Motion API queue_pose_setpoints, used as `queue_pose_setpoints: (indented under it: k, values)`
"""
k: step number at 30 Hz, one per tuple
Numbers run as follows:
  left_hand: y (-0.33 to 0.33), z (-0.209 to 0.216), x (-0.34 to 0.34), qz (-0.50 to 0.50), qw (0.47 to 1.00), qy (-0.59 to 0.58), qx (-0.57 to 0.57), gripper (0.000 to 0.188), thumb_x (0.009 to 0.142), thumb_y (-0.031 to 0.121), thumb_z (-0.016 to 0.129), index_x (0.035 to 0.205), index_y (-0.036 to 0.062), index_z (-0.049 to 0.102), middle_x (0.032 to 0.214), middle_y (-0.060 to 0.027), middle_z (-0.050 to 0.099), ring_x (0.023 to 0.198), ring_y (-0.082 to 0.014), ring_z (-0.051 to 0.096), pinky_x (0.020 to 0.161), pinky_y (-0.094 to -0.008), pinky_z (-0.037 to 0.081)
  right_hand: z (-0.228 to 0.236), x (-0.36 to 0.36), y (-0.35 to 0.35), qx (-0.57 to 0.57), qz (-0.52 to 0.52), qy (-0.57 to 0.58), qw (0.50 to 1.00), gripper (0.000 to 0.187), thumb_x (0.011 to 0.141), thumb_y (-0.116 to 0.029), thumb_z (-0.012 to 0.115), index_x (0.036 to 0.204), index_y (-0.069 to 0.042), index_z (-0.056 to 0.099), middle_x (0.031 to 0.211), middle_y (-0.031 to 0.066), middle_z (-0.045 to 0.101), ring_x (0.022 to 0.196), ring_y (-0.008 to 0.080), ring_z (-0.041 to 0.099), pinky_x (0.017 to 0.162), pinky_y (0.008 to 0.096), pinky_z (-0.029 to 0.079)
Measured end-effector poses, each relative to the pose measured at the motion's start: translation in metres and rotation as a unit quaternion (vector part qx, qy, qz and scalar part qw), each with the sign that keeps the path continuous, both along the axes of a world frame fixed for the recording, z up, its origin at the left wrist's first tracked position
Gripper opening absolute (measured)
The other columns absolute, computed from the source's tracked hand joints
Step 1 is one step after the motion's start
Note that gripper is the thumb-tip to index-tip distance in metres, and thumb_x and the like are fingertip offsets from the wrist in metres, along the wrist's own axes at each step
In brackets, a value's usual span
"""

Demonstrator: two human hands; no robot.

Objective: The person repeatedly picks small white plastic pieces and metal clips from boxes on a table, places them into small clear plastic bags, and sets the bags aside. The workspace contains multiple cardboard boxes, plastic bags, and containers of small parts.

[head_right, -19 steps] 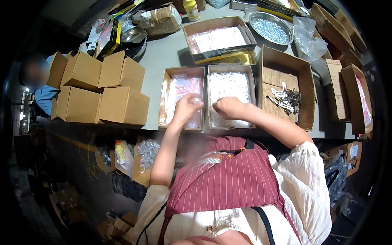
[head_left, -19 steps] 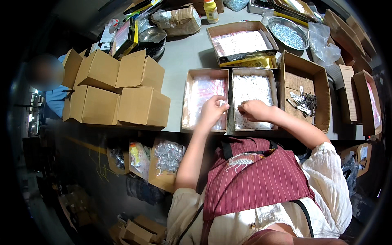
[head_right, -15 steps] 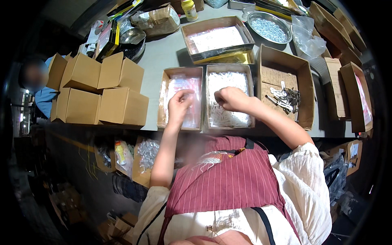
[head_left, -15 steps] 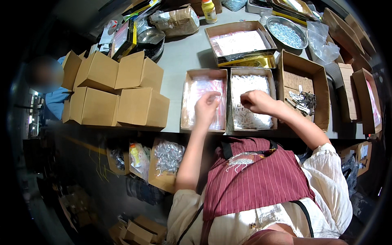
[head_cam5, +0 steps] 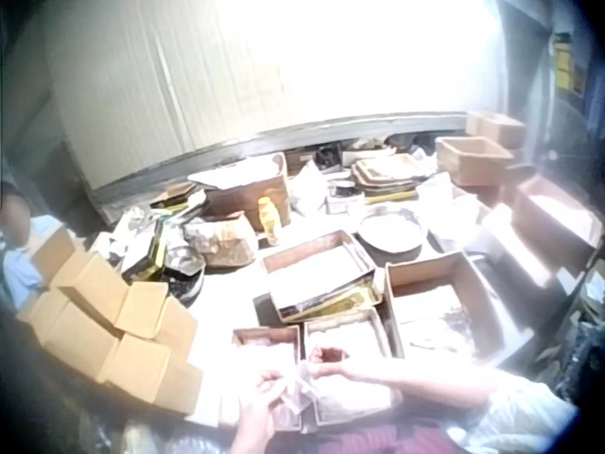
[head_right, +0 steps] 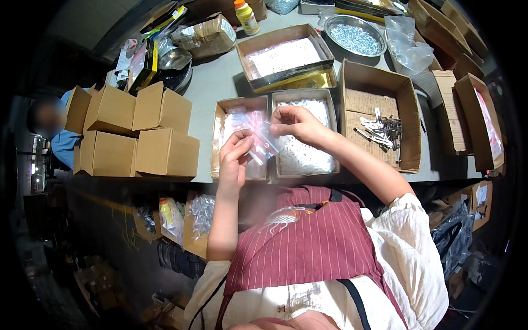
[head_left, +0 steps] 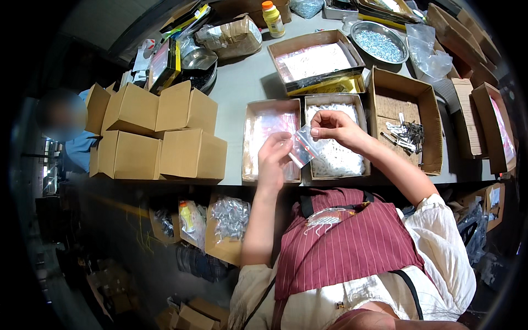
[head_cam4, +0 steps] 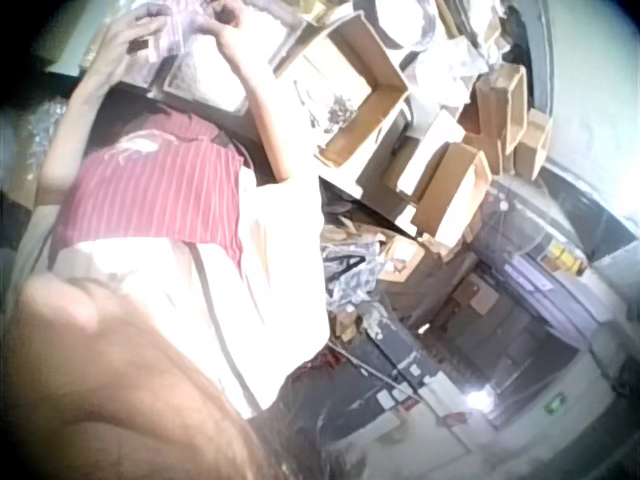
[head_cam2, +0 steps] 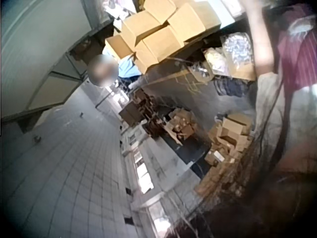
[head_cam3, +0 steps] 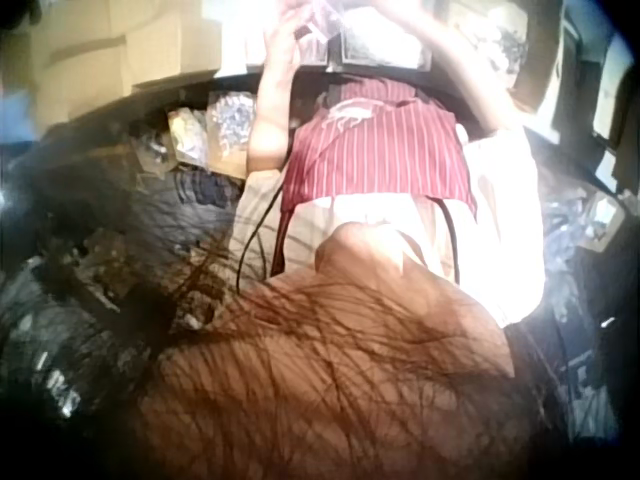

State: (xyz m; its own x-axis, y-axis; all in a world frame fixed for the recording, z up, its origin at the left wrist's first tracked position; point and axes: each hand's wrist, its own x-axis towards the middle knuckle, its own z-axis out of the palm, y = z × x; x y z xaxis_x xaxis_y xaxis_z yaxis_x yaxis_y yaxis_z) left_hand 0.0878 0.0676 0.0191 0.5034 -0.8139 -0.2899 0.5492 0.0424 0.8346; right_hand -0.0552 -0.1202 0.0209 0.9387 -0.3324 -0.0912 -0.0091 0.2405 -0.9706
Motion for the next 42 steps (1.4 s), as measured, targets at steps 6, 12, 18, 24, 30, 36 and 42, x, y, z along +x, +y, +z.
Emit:
queue_pose_setpoints:
  k: [6,12,18,24,30,36,42]
  values:
    - [0.011,-0.013,0.000,-0.025,0.999,0.011,0.024,0.021,0.096,0.015,0.068,0.114,0.0026,0.069,0.100,-0.0055,0.070,0.086,-0.0130,0.064,0.075,-0.0294,0.053,-0.009,0.006,0.003,0.023,-0.049,-0.028,0.998,0.016,0.096,-0.014,0.075,0.097,-0.002,0.064,0.089,0.0009,0.066,0.085,0.0099,0.062,0.078,0.0276,0.050]
    - [0.032,-0.025,0.027,0.166,0.981,-0.103,0.003,0.017,0.102,0.015,0.066,0.112,0.0017,0.070,0.095,-0.0050,0.069,0.080,-0.0112,0.064,0.067,-0.0246,0.053,-0.035,0.023,-0.008,-0.073,-0.038,0.016,0.996,0.018,0.101,-0.016,0.068,0.104,0.001,0.064,0.091,0.0020,0.066,0.083,0.0098,0.062,0.079,0.0276,0.052]
    - [0.060,-0.033,0.047,0.225,0.938,-0.258,0.062,0.022,0.104,0.014,0.064,0.118,-0.0032,0.068,0.084,-0.0054,0.069,0.069,-0.0085,0.063,0.059,-0.0206,0.048,-0.045,0.029,-0.010,-0.257,-0.080,0.027,0.963,0.041,0.096,-0.023,0.070,0.129,0.000,0.060,0.120,0.0173,0.066,0.113,0.0269,0.062,0.092,0.0419,0.054]
    - [0.072,-0.035,0.041,0.184,0.898,-0.387,0.101,0.017,0.103,0.006,0.062,0.112,-0.0044,0.072,0.095,-0.0041,0.073,0.082,-0.0110,0.067,0.071,-0.0247,0.054,-0.047,-0.004,0.000,-0.580,0.194,0.243,0.753,0.044,0.088,-0.018,0.071,0.127,-0.003,0.060,0.116,0.0227,0.066,0.103,0.0420,0.069,0.086,0.0492,0.058]
    - [0.050,-0.019,0.027,0.114,0.839,-0.508,0.160,0.012,0.093,0.007,0.072,0.098,-0.0034,0.072,0.091,-0.0169,0.072,0.080,-0.0225,0.070,0.072,-0.0336,0.055,-0.070,-0.031,0.017,-0.618,0.216,0.179,0.735,0.024,0.083,-0.005,0.064,0.106,-0.003,0.070,0.088,0.0201,0.073,0.085,0.0406,0.073,0.079,0.0487,0.059]
    - [0.031,-0.004,0.002,0.115,0.836,-0.510,0.166,0.030,0.094,0.015,0.078,0.075,-0.0004,0.060,0.064,-0.0018,0.048,0.060,-0.0111,0.043,0.054,-0.0305,0.035,0.003,-0.039,-0.009,-0.449,0.091,0.206,0.865,0.023,0.091,-0.022,0.075,0.100,-0.001,0.076,0.081,0.0217,0.073,0.076,0.0355,0.072,0.072,0.0436,0.056]
    - [-0.001,-0.013,-0.011,0.028,0.830,-0.553,0.070,0.011,0.090,0.008,0.074,0.097,0.0003,0.074,0.096,-0.0121,0.069,0.080,-0.0224,0.067,0.069,-0.0349,0.053,-0.013,-0.056,-0.029,-0.327,0.022,0.171,0.929,0.031,0.102,-0.028,0.067,0.113,0.001,0.069,0.093,0.0168,0.073,0.085,0.0217,0.072,0.075,0.0363,0.055]
